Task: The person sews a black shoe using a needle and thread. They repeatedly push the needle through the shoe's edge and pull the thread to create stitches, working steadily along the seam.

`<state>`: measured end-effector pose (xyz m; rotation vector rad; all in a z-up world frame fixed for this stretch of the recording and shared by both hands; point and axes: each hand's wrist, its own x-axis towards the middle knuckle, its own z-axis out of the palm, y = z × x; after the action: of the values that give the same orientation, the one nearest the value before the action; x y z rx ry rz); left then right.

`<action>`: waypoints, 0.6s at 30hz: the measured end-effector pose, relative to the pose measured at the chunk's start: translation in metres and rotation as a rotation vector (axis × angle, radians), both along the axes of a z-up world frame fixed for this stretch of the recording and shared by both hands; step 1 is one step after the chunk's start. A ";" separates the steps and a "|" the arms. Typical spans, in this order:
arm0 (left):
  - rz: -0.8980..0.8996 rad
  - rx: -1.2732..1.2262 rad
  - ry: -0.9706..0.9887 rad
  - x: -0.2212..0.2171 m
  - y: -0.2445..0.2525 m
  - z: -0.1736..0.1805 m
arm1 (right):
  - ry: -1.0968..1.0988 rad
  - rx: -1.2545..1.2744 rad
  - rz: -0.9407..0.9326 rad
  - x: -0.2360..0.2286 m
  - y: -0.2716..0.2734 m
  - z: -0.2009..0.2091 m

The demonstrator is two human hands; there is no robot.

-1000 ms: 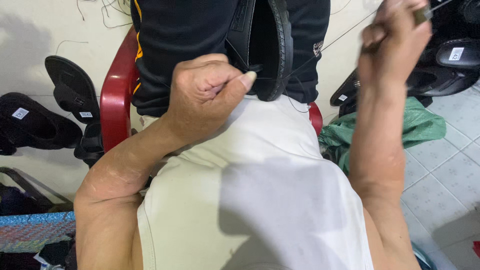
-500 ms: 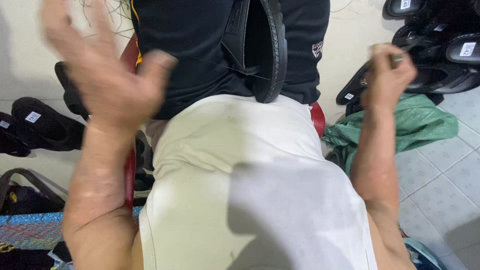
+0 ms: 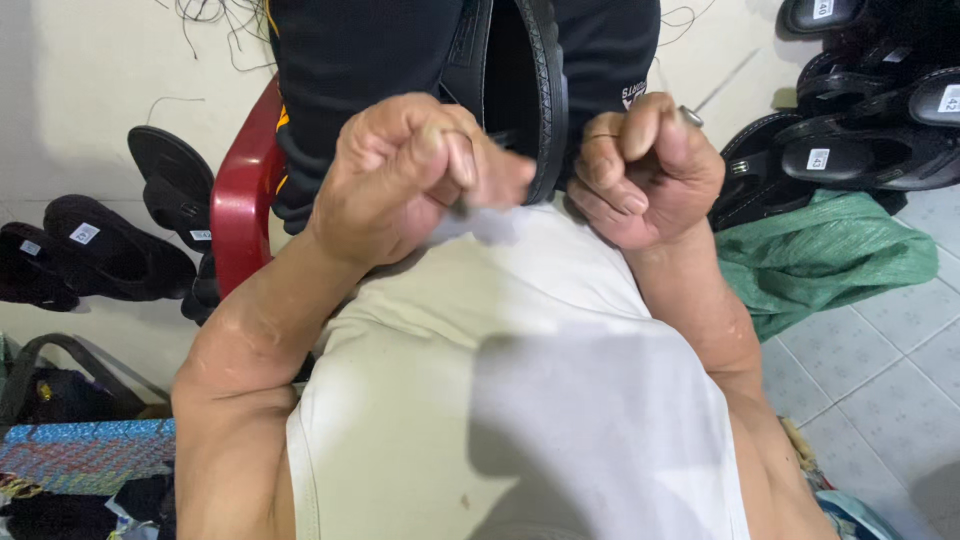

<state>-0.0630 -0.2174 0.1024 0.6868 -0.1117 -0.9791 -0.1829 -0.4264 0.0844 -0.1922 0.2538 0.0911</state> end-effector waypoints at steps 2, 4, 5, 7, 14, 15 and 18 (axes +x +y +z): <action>0.011 0.112 0.059 -0.003 -0.009 0.001 | 0.018 0.026 0.022 0.011 0.002 0.000; 0.020 0.231 0.117 -0.007 -0.009 -0.001 | 0.036 0.061 0.041 0.017 0.006 -0.002; -0.056 0.313 0.053 -0.010 -0.005 -0.004 | 0.124 0.064 0.000 0.019 0.008 -0.004; -0.132 0.400 -0.008 -0.012 -0.001 -0.006 | 0.214 0.072 -0.039 0.019 0.011 -0.006; 0.049 0.448 -0.617 -0.013 -0.019 -0.002 | 0.238 -0.703 -0.007 0.012 0.012 0.028; -0.001 0.417 -0.900 -0.012 -0.021 0.001 | 0.304 -0.926 0.066 0.013 0.013 0.044; -0.167 0.397 -1.078 -0.008 -0.026 0.006 | 0.149 -1.167 0.097 0.013 0.014 0.064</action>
<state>-0.0709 -0.2436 0.1088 1.5408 -0.9482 -0.6950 -0.1703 -0.4127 0.1486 -1.3619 0.4250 0.0441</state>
